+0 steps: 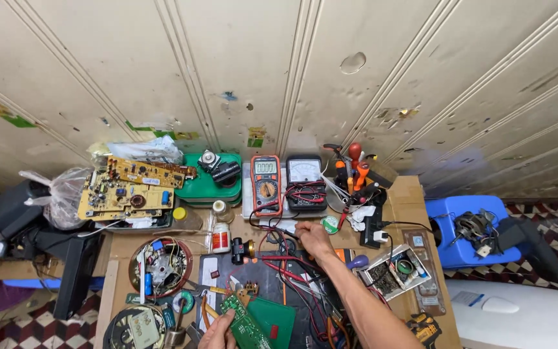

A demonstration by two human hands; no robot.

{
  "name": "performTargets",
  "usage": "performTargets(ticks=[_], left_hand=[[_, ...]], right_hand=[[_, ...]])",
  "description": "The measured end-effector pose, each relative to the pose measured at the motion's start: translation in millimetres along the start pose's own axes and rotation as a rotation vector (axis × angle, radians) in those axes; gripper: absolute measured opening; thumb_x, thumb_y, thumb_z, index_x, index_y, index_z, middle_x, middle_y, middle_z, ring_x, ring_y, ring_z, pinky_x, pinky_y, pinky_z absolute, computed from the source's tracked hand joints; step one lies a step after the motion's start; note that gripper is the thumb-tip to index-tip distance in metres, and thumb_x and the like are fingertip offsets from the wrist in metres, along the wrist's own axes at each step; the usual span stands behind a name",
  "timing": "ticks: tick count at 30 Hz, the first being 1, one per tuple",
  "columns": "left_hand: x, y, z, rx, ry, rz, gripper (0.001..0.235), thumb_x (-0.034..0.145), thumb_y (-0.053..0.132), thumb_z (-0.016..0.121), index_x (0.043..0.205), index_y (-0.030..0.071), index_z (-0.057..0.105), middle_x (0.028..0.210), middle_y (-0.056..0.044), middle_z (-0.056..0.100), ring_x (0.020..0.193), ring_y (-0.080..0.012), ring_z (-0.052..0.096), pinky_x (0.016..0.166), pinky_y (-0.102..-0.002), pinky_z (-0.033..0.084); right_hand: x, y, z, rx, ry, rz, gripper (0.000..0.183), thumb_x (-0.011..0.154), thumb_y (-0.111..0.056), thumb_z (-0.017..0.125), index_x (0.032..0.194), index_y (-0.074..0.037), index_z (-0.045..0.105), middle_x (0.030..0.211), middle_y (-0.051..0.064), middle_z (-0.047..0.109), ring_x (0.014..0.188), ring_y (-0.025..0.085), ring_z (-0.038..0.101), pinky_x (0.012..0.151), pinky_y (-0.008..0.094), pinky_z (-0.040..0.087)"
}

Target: The person holds a green circuit board and uses a multimeter to test components on its surface. They then use a heat gun to apply heat to specific areas of the board while continuing to manipulate it with their hands.

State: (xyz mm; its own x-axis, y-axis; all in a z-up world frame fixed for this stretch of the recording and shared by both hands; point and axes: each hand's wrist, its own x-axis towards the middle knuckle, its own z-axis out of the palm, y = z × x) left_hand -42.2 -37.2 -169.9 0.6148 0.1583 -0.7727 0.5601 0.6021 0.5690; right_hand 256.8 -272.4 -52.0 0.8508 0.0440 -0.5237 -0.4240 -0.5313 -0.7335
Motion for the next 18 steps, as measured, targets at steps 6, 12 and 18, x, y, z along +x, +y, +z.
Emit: performTargets(ticks=[6,12,18], left_hand=[[-20.3,4.0,18.0,-0.118,0.199,-0.136,0.029,0.095,0.032,0.067,0.099,0.003,0.067,0.043,-0.006,0.042,0.032,-0.0185,0.037,0.035,-0.034,0.030],[-20.9,-7.4,24.3,-0.114,0.159,-0.172,0.024,0.093,0.030,0.066,0.101,0.008,0.074,0.043,-0.006,0.041,0.032,-0.0160,0.036,0.036,-0.032,0.028],[-71.8,40.8,88.5,-0.287,0.211,-0.137,0.015,0.090,0.021,0.069,0.100,0.011,0.071,0.044,-0.003,0.036,0.030,-0.0154,0.030,0.033,-0.032,0.021]], right_hand=[[50.6,30.5,53.2,0.389,-0.152,0.064,0.030,0.085,-0.013,0.072,0.114,-0.008,0.072,0.096,0.000,0.076,0.087,0.012,0.067,0.075,0.030,0.052],[53.5,19.8,81.1,0.587,-0.140,0.231,0.032,0.083,-0.032,0.080,0.107,-0.013,0.074,0.099,-0.004,0.075,0.085,0.009,0.061,0.073,0.029,0.042],[36.0,41.5,50.3,0.440,0.121,-0.044,0.031,0.092,-0.035,0.070,0.099,-0.005,0.078,0.095,0.002,0.078,0.083,0.012,0.067,0.080,0.029,0.051]])
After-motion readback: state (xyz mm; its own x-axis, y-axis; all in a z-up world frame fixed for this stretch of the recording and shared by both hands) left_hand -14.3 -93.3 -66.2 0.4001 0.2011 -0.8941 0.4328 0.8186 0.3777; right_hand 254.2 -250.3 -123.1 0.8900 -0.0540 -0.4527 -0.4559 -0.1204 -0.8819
